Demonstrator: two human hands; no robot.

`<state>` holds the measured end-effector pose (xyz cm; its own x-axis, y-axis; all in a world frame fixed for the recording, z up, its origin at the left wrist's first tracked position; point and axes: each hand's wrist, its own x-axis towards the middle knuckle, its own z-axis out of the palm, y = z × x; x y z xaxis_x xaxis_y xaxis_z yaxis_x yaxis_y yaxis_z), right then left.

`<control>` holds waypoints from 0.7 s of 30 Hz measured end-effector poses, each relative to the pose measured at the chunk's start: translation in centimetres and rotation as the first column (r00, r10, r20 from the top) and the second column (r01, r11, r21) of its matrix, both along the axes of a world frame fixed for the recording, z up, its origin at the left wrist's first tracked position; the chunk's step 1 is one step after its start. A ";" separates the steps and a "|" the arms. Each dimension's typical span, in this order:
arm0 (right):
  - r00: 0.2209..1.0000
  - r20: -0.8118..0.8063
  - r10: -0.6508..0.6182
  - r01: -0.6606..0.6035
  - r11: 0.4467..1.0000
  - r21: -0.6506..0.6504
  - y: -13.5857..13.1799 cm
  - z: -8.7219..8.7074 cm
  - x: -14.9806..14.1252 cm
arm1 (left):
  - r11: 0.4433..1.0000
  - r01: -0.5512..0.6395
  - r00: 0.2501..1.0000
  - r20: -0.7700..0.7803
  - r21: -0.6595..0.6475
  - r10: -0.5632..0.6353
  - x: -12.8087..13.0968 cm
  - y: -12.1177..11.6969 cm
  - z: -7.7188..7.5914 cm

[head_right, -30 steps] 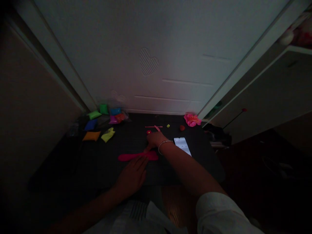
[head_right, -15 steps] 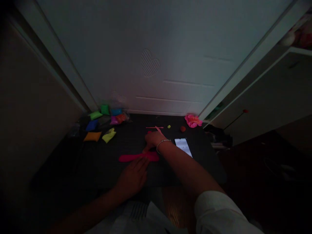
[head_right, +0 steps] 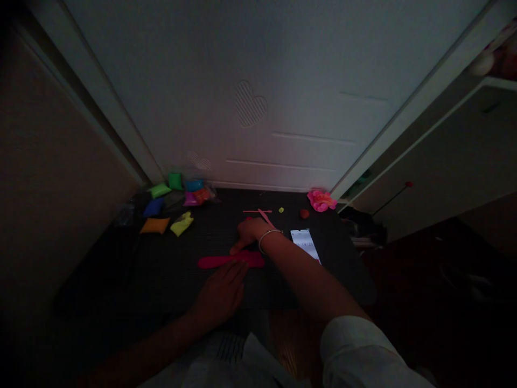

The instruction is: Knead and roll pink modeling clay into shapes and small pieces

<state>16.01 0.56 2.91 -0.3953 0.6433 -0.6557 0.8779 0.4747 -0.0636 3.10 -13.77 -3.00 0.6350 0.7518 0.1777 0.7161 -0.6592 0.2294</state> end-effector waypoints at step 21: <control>0.998 -0.049 0.039 -0.033 0.993 0.115 -0.7 0.3 -1.4 | 0.999 -0.010 1.000 -0.019 0.039 0.011 0.0 -0.1 -0.3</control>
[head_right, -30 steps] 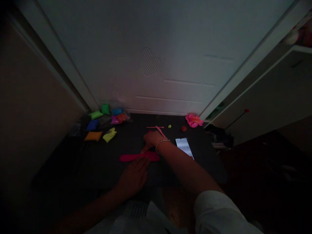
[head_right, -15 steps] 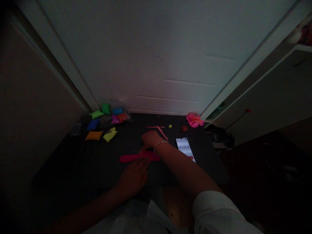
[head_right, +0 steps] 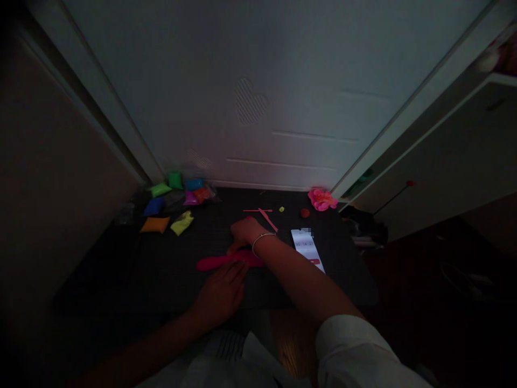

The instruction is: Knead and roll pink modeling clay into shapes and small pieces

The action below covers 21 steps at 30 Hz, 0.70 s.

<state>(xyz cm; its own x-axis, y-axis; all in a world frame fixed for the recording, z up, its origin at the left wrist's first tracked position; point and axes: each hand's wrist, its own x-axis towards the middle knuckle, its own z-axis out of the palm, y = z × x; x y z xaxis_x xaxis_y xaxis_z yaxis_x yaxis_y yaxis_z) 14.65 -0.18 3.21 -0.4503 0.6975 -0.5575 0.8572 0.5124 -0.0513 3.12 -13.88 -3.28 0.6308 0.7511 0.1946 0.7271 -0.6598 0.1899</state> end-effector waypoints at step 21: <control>0.999 -0.034 0.028 -0.029 0.999 -0.036 -0.1 0.2 -1.0 | 0.994 -0.036 0.998 -0.052 0.098 0.042 -3.2 -1.3 -0.6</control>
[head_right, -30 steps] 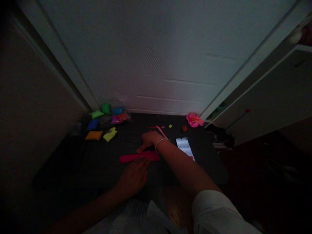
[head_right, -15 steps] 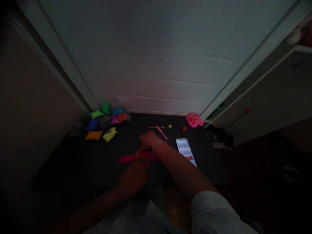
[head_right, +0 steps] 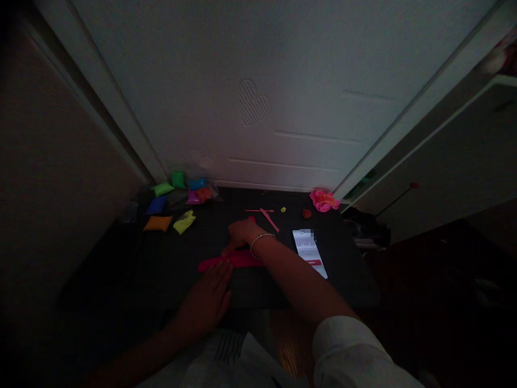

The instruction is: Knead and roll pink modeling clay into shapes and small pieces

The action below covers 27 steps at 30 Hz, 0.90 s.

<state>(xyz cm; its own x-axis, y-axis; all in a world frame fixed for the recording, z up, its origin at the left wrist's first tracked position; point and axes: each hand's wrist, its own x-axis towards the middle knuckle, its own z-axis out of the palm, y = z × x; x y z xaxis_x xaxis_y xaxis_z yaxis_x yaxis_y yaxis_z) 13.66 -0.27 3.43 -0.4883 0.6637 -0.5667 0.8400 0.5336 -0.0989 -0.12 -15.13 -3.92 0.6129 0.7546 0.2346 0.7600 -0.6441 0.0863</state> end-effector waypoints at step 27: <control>0.999 -0.028 0.023 -0.022 0.999 0.049 -0.1 -0.7 -1.6 | 1.000 0.018 1.000 -0.017 -0.005 -0.018 0.3 0.1 0.1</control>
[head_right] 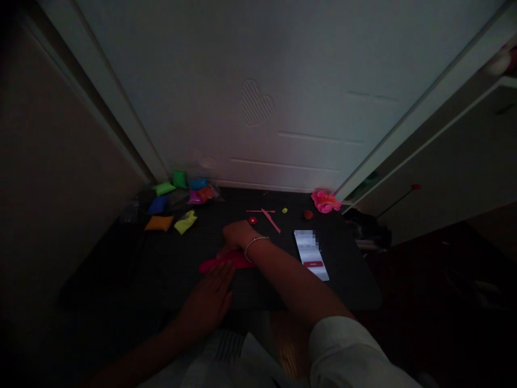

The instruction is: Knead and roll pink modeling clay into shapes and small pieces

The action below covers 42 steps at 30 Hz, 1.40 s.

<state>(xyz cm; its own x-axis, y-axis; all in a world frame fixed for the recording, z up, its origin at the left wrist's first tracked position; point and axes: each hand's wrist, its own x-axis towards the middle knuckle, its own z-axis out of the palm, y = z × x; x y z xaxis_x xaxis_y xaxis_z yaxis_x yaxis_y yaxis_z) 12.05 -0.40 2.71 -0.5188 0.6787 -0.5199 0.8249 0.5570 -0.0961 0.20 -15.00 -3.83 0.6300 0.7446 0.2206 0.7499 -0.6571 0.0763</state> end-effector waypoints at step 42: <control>0.995 -0.067 0.079 -0.077 0.996 0.035 0.0 0.1 -2.3 | 0.995 0.063 0.998 0.016 -0.072 -0.062 -0.7 0.3 1.2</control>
